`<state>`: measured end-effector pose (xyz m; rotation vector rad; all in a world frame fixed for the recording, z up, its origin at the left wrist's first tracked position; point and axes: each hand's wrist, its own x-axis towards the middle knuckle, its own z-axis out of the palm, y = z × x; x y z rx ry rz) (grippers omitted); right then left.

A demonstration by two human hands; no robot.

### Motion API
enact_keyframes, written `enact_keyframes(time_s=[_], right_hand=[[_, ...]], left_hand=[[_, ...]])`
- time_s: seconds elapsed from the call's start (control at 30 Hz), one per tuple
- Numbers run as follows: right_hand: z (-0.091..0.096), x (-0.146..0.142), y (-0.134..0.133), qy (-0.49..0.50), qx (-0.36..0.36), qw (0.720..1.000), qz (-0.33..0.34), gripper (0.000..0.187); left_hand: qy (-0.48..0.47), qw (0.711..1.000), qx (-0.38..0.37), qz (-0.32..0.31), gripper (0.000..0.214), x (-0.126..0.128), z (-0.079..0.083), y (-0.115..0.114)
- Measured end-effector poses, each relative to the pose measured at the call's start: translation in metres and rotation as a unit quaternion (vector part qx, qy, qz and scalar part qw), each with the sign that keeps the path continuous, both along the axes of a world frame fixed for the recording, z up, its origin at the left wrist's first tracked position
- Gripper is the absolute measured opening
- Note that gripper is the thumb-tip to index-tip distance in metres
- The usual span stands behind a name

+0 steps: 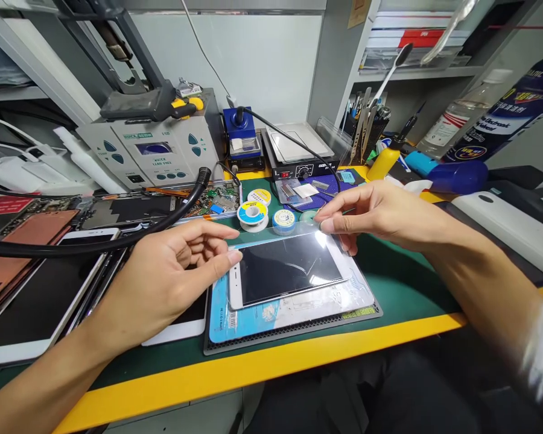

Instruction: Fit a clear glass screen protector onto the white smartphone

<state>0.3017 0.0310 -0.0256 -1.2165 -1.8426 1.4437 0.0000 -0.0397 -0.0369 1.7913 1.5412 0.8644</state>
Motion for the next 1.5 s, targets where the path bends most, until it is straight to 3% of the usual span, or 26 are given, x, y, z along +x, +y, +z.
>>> enact_keyframes(time_s=[0.3,0.5,0.73,0.9,1.13,1.3,1.5], right_hand=[[0.006,-0.002,-0.003,-0.015,-0.004,1.000,-0.010,0.023],[0.009,0.002,-0.005,0.025,-0.040,0.999,0.006,0.027],[0.009,0.001,-0.007,0.038,-0.041,0.998,-0.005,0.021],[0.010,0.002,-0.008,0.061,-0.043,0.997,-0.010,0.023],[0.008,0.002,-0.006,0.049,-0.046,0.998,0.010,0.026],[0.008,0.003,-0.007,0.060,-0.011,0.998,-0.002,0.022],[0.009,0.004,-0.008,0.063,0.032,0.998,-0.007,0.019]], left_hand=[[0.005,1.000,0.005,0.000,0.034,0.000,0.001,-0.001],[-0.101,0.994,-0.021,0.035,0.034,0.001,0.009,-0.004],[-0.172,0.984,-0.024,0.036,0.033,0.000,0.006,-0.005],[-0.154,0.987,-0.037,0.001,0.017,0.000,0.007,-0.005],[-0.142,0.989,-0.044,0.005,0.017,0.001,0.010,-0.006],[-0.106,0.994,0.001,-0.001,0.016,0.004,0.009,-0.007],[-0.058,0.993,0.093,0.034,0.008,0.007,0.010,-0.009]])
